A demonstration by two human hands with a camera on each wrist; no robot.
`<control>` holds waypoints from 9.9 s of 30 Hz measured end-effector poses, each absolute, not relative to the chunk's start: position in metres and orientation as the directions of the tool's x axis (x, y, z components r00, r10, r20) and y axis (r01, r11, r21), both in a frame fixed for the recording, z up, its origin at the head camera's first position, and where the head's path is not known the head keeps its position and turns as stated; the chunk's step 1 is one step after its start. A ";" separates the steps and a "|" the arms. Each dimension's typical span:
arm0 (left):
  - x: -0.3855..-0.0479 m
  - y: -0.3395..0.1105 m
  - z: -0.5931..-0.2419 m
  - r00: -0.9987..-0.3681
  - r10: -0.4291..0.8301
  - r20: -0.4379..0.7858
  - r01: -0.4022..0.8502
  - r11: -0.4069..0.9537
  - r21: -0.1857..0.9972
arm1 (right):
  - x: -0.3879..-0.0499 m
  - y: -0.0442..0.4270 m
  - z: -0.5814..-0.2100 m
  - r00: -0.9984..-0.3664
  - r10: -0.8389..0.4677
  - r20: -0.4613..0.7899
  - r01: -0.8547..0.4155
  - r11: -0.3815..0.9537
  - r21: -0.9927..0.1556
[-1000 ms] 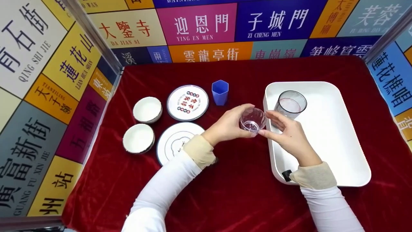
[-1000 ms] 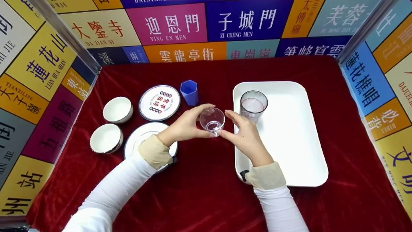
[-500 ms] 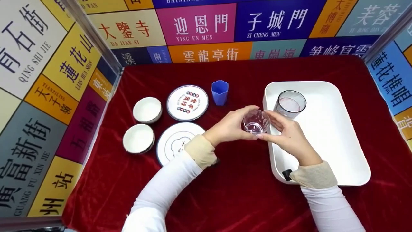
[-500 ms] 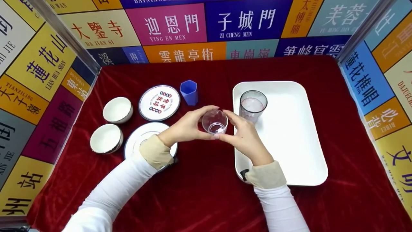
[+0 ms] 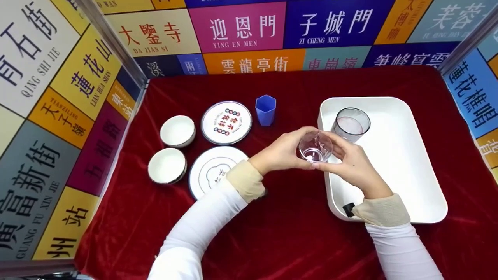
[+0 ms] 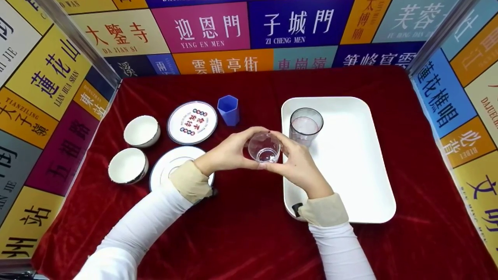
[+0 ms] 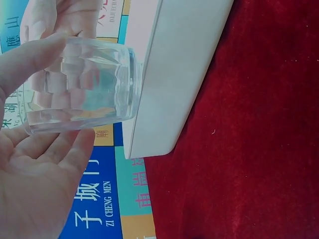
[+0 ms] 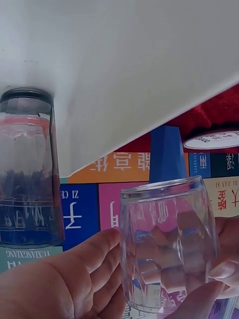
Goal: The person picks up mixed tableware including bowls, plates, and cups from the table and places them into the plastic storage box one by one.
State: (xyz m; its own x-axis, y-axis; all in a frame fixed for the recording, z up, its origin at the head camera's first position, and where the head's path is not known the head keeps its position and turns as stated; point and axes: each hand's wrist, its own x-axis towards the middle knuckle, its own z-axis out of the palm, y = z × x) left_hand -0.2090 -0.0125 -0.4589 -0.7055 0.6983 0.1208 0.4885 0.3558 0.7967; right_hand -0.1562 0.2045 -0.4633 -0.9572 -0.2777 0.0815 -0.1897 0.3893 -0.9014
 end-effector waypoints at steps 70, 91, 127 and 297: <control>-0.205 0.043 -0.495 -0.294 0.954 0.064 0.926 0.268 0.265 | -0.172 0.259 -0.413 -0.990 0.060 0.131 -0.081 0.522 -0.849; -0.205 0.047 -0.495 -0.293 0.956 0.023 0.922 0.277 0.269 | -0.192 0.263 -0.415 -0.974 0.204 0.100 0.020 0.514 -0.857; -0.205 0.048 -0.496 -0.313 0.950 0.011 0.915 0.298 0.273 | -0.204 0.267 -0.455 -0.984 0.174 0.044 0.054 0.524 -0.850; -0.255 -0.047 -0.523 -0.917 0.357 0.178 0.394 0.747 0.536 | -0.165 0.252 -0.465 -0.941 0.224 0.255 -0.109 0.511 -0.853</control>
State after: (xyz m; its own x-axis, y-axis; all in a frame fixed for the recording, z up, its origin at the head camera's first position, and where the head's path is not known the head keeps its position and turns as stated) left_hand -0.2554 -0.0470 -0.5229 -0.9172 0.3565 0.1778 0.3941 0.7466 0.5360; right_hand -0.1651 0.2520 -0.4649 -0.9407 0.2243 0.2547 -0.1091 0.5107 -0.8528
